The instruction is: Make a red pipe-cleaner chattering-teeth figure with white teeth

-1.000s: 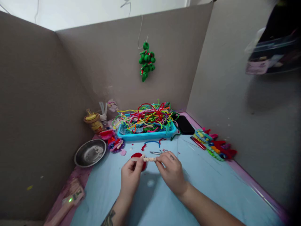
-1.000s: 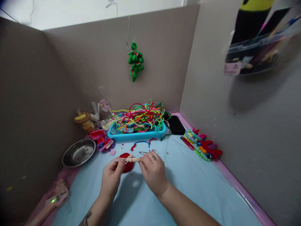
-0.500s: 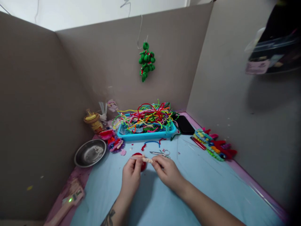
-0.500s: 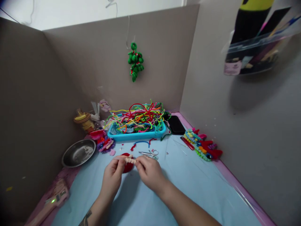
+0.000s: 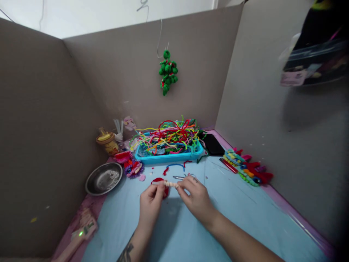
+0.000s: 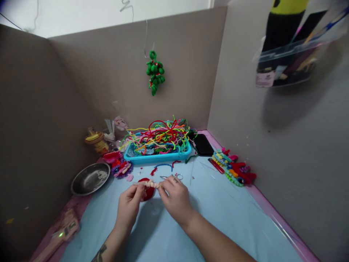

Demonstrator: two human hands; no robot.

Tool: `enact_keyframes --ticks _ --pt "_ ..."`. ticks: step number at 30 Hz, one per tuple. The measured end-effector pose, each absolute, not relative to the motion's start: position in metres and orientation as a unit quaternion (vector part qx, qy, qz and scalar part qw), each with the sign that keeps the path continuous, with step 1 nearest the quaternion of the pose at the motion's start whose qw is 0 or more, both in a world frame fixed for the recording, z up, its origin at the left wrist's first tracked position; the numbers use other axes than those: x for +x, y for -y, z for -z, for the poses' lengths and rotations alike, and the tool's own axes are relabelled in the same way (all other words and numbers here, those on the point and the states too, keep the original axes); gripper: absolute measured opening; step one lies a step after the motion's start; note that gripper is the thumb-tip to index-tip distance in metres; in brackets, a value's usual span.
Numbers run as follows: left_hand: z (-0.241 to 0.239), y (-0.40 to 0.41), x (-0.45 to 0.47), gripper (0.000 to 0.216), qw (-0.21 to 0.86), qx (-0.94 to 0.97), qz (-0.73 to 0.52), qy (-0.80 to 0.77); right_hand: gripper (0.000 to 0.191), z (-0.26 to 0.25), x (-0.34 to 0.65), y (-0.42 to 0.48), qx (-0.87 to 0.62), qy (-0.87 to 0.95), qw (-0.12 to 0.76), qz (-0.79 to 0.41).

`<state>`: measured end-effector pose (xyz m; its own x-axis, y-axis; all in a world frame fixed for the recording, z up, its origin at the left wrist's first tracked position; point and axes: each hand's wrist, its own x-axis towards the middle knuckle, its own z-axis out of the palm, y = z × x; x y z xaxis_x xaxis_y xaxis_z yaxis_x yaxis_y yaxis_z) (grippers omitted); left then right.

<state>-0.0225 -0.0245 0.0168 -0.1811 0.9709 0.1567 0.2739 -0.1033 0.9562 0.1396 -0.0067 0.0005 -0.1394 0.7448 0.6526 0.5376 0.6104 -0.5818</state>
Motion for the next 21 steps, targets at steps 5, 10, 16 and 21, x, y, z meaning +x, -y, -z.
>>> enact_keyframes --ticks 5,10,16,21 --pt "-0.0198 0.0258 -0.021 0.039 0.336 0.544 -0.506 -0.578 0.016 -0.0011 0.1393 0.0072 -0.43 0.754 0.494 -0.06" --pt "-0.022 0.0241 -0.0195 0.041 0.376 0.539 -0.5 -0.564 0.021 -0.0008 0.1392 0.0068 -0.428 0.753 0.498 -0.039" --pt "-0.0218 0.0245 -0.0178 0.042 0.394 0.54 -0.501 -0.549 0.02 -0.0008 0.1414 0.0071 -0.398 0.764 0.506 -0.042" --pt "-0.0173 0.0253 -0.0182 0.036 0.391 0.545 -0.513 -0.535 0.013 -0.0001 0.1393 0.0083 -0.41 0.763 0.488 -0.108"
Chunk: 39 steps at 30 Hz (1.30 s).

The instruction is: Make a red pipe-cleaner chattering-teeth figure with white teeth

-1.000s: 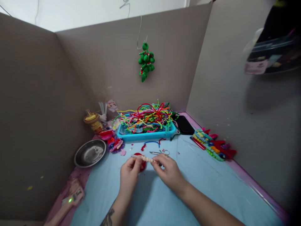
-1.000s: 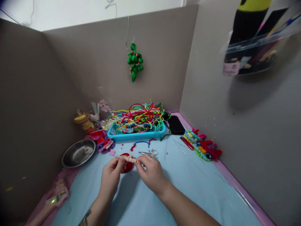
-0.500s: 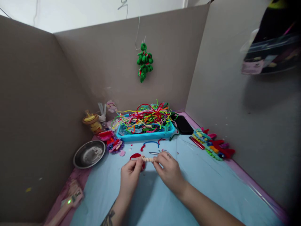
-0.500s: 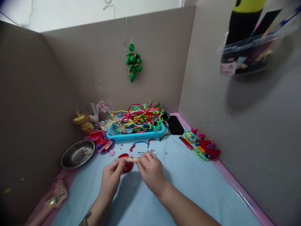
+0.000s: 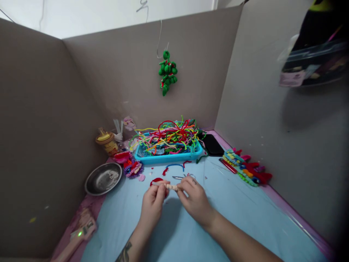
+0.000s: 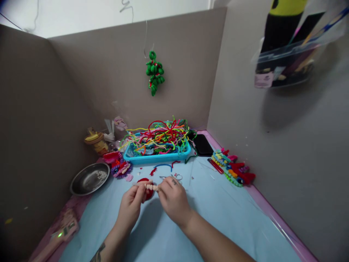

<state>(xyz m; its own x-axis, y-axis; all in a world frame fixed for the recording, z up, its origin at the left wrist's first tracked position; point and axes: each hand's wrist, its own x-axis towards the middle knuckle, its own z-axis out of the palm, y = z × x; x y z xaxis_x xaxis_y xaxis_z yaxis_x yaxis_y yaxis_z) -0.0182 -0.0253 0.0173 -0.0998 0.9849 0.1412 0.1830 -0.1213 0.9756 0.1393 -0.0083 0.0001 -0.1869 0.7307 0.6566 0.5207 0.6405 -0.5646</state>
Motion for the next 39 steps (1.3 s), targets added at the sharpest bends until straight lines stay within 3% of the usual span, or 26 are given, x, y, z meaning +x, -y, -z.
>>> enact_keyframes --ticks 2,5,7,13,21,39 --pt "-0.015 0.026 -0.018 0.035 0.387 0.545 -0.516 -0.536 0.012 0.0 0.138 0.009 -0.411 0.761 0.476 -0.161" --pt "-0.013 0.028 -0.019 0.037 0.396 0.538 -0.521 -0.531 0.024 -0.001 0.137 0.011 -0.388 0.767 0.455 -0.231" --pt "-0.012 0.028 -0.019 0.038 0.409 0.529 -0.527 -0.525 0.019 -0.002 0.137 0.011 -0.372 0.774 0.451 -0.244" --pt "-0.013 0.024 -0.017 0.039 0.49 0.462 -0.538 -0.507 0.015 -0.006 0.137 0.011 -0.409 0.755 0.469 -0.207" --pt "-0.01 0.02 -0.017 0.027 0.539 0.426 -0.556 -0.469 0.016 -0.005 0.135 0.011 -0.403 0.763 0.476 -0.17" --pt "-0.022 0.02 -0.019 0.027 0.504 0.474 -0.482 -0.538 0.017 -0.007 0.142 0.007 -0.373 0.777 0.474 -0.178"
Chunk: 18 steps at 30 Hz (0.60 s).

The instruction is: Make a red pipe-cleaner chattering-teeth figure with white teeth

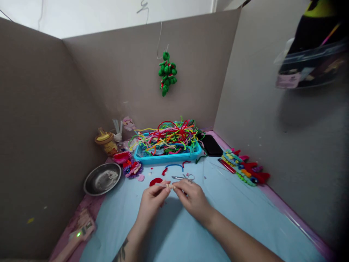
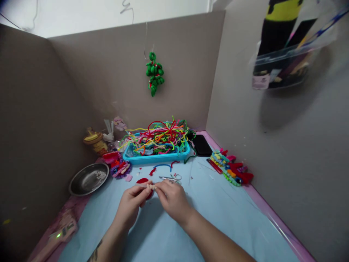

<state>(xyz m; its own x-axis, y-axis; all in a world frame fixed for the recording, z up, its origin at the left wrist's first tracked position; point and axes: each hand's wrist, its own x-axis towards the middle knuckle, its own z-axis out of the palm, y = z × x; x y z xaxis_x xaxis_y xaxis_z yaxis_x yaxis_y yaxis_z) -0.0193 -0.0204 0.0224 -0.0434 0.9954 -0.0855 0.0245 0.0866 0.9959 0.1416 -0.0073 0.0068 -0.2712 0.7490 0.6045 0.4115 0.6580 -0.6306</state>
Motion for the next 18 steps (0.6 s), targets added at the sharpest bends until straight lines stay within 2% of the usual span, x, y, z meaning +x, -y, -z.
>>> enact_keyframes --ticks 5,12,18 --pt "-0.025 0.022 -0.018 0.029 0.513 0.48 -0.466 -0.538 0.017 -0.005 0.143 0.006 -0.362 0.781 0.477 -0.176" --pt "-0.009 0.019 -0.014 0.041 0.566 0.39 -0.562 -0.46 0.014 -0.004 0.133 0.013 -0.396 0.743 0.51 -0.175" --pt "-0.007 0.02 -0.012 0.029 0.617 0.322 -0.589 -0.411 0.014 -0.003 0.131 0.014 -0.394 0.747 0.511 -0.162"
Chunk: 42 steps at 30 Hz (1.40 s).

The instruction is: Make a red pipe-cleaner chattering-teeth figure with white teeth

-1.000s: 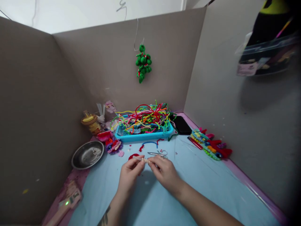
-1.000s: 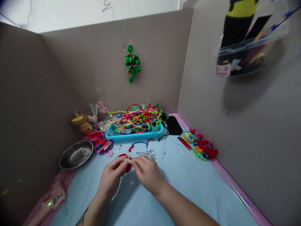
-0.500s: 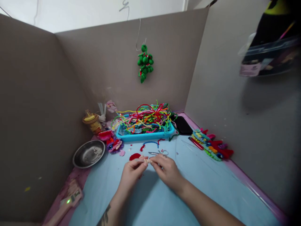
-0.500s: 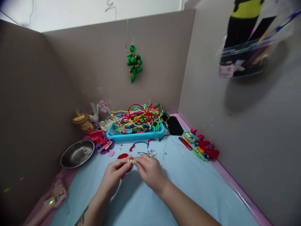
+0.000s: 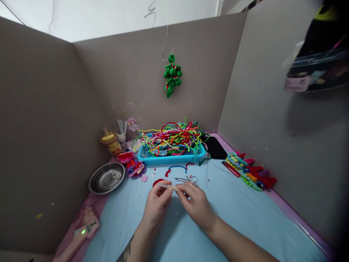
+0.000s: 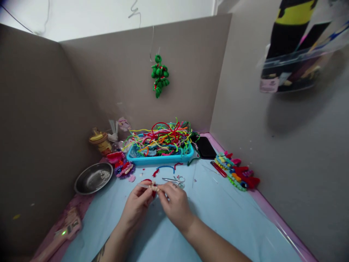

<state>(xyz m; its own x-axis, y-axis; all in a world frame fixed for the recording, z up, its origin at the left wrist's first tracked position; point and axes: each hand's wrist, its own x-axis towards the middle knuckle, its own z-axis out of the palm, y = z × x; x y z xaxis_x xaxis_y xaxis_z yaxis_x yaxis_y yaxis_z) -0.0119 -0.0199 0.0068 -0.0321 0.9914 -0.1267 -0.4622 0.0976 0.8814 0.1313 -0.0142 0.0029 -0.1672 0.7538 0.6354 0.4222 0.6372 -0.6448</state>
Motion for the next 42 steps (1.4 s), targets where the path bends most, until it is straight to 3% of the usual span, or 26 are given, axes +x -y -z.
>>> enact_keyframes --ticks 23,32,37,42 --pt "-0.013 0.018 -0.016 0.036 0.648 0.269 -0.52 -0.487 0.018 0.009 0.139 0.009 -0.38 0.777 0.484 -0.129" --pt "-0.015 0.018 -0.019 0.039 0.536 0.453 -0.513 -0.495 0.013 0.002 0.139 0.006 -0.439 0.717 0.51 -0.18" --pt "-0.018 0.02 -0.02 0.042 0.468 0.496 -0.491 -0.543 0.014 0.004 0.142 0.004 -0.431 0.742 0.495 -0.137" --pt "-0.021 0.02 -0.019 0.045 0.48 0.467 -0.488 -0.561 0.016 0.0 0.143 0.006 -0.423 0.766 0.48 -0.063"
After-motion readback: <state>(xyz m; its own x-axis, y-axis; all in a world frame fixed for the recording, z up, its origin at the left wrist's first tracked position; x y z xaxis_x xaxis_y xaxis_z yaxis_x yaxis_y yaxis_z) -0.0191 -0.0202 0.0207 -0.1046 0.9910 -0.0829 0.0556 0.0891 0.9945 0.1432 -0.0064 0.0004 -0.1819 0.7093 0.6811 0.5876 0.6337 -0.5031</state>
